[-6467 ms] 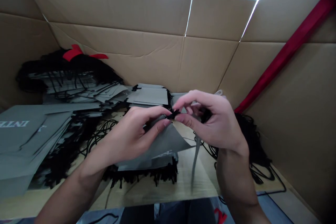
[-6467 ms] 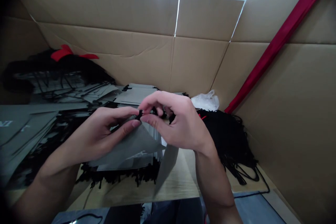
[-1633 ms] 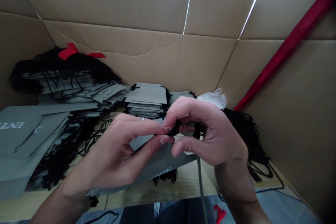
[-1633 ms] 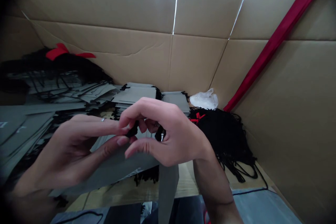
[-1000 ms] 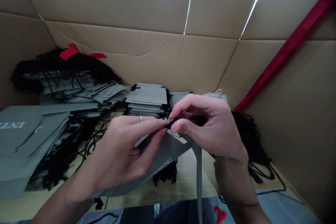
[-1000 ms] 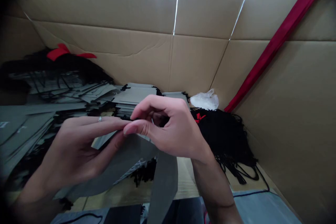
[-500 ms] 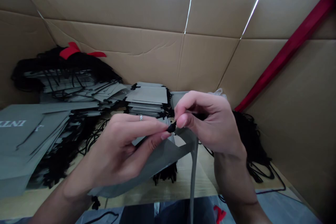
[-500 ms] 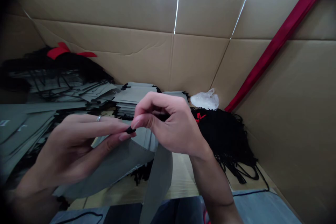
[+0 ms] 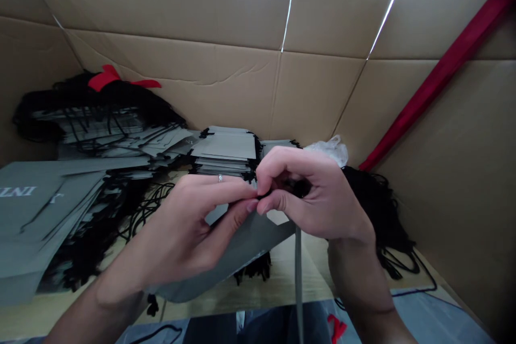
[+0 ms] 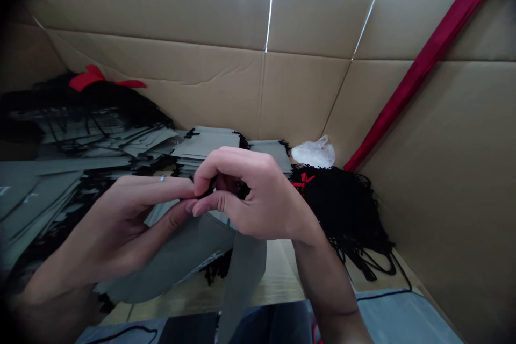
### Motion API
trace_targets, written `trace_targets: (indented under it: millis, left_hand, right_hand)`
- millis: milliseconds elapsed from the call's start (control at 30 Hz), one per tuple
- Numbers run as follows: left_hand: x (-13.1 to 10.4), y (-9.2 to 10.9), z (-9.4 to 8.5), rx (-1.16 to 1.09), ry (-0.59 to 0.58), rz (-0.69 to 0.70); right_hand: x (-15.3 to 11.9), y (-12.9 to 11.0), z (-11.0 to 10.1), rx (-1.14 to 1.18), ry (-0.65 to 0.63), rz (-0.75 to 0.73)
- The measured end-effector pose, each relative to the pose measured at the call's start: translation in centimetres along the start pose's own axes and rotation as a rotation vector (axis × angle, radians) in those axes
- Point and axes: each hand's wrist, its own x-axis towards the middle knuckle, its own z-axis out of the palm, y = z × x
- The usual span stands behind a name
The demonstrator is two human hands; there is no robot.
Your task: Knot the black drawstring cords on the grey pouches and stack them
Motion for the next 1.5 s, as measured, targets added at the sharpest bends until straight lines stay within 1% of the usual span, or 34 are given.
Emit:
trace_targets:
  millis: [100, 233, 267, 300, 333, 400, 467, 500, 567, 667, 800, 900, 1000, 1100, 1200, 1267, 1367, 1500]
  left_hand:
    - [-0.2, 0.0, -0.3, 0.0, -0.016, 0.028]
    - [-0.2, 0.0, -1.0, -0.1, -0.153, 0.072]
    - [-0.2, -0.1, -1.1, -0.127, -0.162, 0.077]
    - [-0.2, -0.1, -1.1, -0.139, -0.144, 0.073]
    - [-0.2, -0.2, -1.0, -0.136, -0.089, 0.061]
    - [-0.2, -0.3, -0.6, -0.096, 0.063, 0.034]
    - [-0.3, -0.4, -0.2, -0.065, 0.149, 0.002]
    - [-0.3, -0.4, 0.0, -0.065, 0.162, -0.005]
    - [-0.3, -0.3, 0.2, -0.072, 0.146, -0.022]
    - [-0.1, -0.2, 0.2, -0.056, 0.138, -0.027]
    - [0.1, -0.1, 0.3, -0.018, 0.1, -0.016]
    - [0.2, -0.2, 0.2, 0.011, 0.07, 0.015]
    - [0.3, -0.2, 0.2, 0.073, 0.076, 0.033]
    - [0.1, -0.5, 0.7, 0.1, 0.148, 0.033]
    - [-0.2, -1.1, 1.4, 0.02, 0.318, 0.021]
    - [-0.4, -1.4, 1.8, -0.034, 0.392, 0.027]
    - [-0.6, -1.5, 1.8, -0.009, 0.382, 0.06]
    - [-0.5, -1.4, 1.6, 0.137, 0.39, 0.134]
  right_hand:
    - [-0.2, -0.1, 0.3, 0.077, -0.014, 0.015]
    - [-0.4, -0.2, 0.8, 0.184, -0.002, 0.023]
    - [-0.4, -0.3, 0.9, 0.188, 0.012, 0.017]
    - [-0.4, -0.4, 0.8, 0.182, 0.031, 0.017]
    - [-0.5, -0.4, 0.7, 0.164, 0.058, 0.022]
    - [-0.5, -0.6, 0.3, 0.099, 0.125, 0.028]
    - [-0.7, -0.8, -0.1, -0.007, 0.19, 0.006]
    - [-0.8, -1.0, -0.2, -0.071, 0.214, -0.022]
    - [-0.9, -1.3, -0.3, -0.202, 0.229, -0.073]
    - [-1.0, -1.7, 0.2, -0.322, 0.186, -0.095]
    - [-1.0, -1.7, 0.7, -0.35, 0.172, -0.088]
    - [-1.0, -1.5, 0.7, -0.356, 0.173, -0.1]
    - [-1.1, -1.3, 0.6, -0.356, 0.168, -0.111]
    - [-1.0, -1.2, 0.6, -0.365, 0.197, -0.121]
    - [-1.0, -1.1, 0.7, -0.369, 0.214, -0.125]
    - [-0.9, -1.2, 0.8, -0.37, 0.214, -0.113]
    - [-0.9, -1.2, 0.8, -0.378, 0.219, -0.099]
    - [-0.9, -1.6, 0.9, -0.406, 0.216, -0.103]
